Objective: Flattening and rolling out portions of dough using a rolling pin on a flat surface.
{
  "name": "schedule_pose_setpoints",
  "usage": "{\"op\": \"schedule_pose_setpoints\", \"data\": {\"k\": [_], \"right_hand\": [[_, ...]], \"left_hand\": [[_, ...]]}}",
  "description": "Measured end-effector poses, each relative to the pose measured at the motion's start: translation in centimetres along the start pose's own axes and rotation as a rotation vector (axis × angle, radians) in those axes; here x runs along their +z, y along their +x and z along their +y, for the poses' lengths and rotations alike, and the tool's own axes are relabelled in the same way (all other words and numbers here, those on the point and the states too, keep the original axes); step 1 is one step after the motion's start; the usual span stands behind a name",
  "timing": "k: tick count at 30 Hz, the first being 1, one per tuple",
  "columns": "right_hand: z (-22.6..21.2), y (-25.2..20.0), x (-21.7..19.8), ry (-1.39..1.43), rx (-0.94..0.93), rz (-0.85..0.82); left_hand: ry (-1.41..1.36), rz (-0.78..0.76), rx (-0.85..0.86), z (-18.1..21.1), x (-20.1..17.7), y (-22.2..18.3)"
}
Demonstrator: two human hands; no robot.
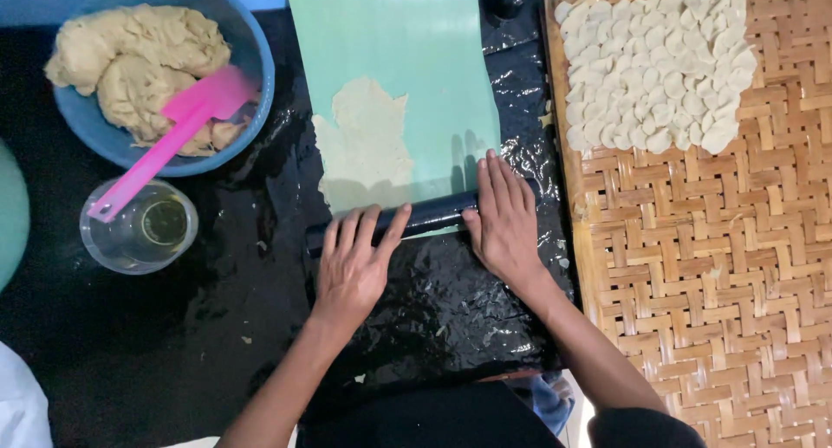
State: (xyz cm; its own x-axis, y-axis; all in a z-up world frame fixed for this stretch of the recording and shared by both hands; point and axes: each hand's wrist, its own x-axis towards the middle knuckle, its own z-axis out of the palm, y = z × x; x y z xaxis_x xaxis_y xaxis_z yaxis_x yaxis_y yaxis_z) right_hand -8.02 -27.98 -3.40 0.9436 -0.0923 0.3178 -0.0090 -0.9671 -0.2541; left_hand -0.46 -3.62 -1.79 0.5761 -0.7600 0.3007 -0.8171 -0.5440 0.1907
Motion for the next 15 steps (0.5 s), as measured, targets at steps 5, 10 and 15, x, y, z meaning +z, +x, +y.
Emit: {"op": "schedule_pose_setpoints", "data": {"k": [5, 10, 15], "right_hand": [[0.0, 0.1, 0.2, -0.035, 0.011, 0.017], [-0.3, 1.8, 0.1, -0.035, 0.067, -0.044], [0.7, 4.5, 1.0, -0.1, 0.14, -0.121]], "left_hand": [[-0.041, -0.008, -0.093, 0.8, 1.4, 0.3], [-0.099, -0.019, -0.212, 0.4, 2.2, 3.1], [0.054, -0.104, -0.234, -1.9, 3.9, 5.6]]}}
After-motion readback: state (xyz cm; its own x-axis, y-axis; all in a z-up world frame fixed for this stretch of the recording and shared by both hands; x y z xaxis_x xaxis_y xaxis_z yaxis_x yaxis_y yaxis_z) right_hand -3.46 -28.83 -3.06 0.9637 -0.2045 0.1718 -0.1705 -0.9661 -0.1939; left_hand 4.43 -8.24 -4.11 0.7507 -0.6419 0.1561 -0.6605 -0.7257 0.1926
